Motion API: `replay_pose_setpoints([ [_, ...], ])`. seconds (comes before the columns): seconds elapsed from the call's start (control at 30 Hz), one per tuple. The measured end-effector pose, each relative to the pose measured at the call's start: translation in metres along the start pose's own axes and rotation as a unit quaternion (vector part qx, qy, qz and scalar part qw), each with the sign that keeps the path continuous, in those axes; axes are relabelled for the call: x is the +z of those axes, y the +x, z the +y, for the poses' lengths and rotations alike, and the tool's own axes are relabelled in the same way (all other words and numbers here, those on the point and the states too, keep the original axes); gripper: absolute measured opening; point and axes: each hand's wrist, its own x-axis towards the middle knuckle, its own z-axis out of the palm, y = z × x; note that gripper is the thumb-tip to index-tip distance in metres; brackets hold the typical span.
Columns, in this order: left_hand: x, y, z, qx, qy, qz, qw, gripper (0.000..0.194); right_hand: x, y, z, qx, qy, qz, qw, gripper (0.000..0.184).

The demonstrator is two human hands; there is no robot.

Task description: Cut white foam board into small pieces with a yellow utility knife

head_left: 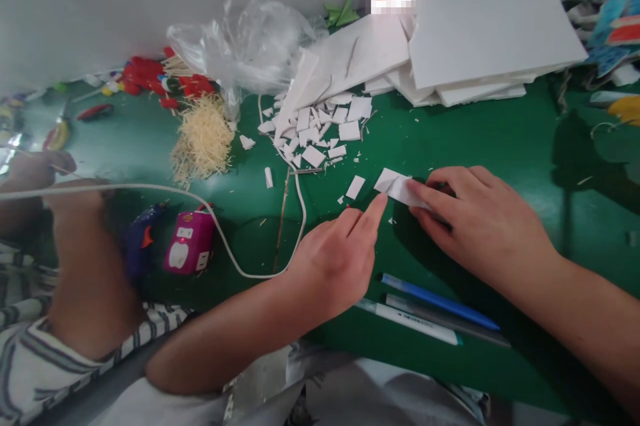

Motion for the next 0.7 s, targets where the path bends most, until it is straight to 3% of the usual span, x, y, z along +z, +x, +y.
replay_pose_setpoints([
  [0.23, 0.001, 0.003, 0.003, -0.021, 0.031, -0.032, 0.999, 0.043, 0.001, 0.0, 0.002, 0.015, 0.046, -0.013, 0.999, 0.032],
  [0.47, 0.0, 0.005, 0.006, -0.019, 0.061, -0.045, 0.997, 0.049, -0.002, 0.002, 0.005, -0.027, 0.022, -0.016, 0.999, 0.032],
  [0.7, -0.003, 0.01, 0.012, -0.025, 0.09, -0.081, 0.992, 0.052, 0.001, 0.001, 0.0, -0.001, 0.029, 0.003, 1.0, 0.032],
])
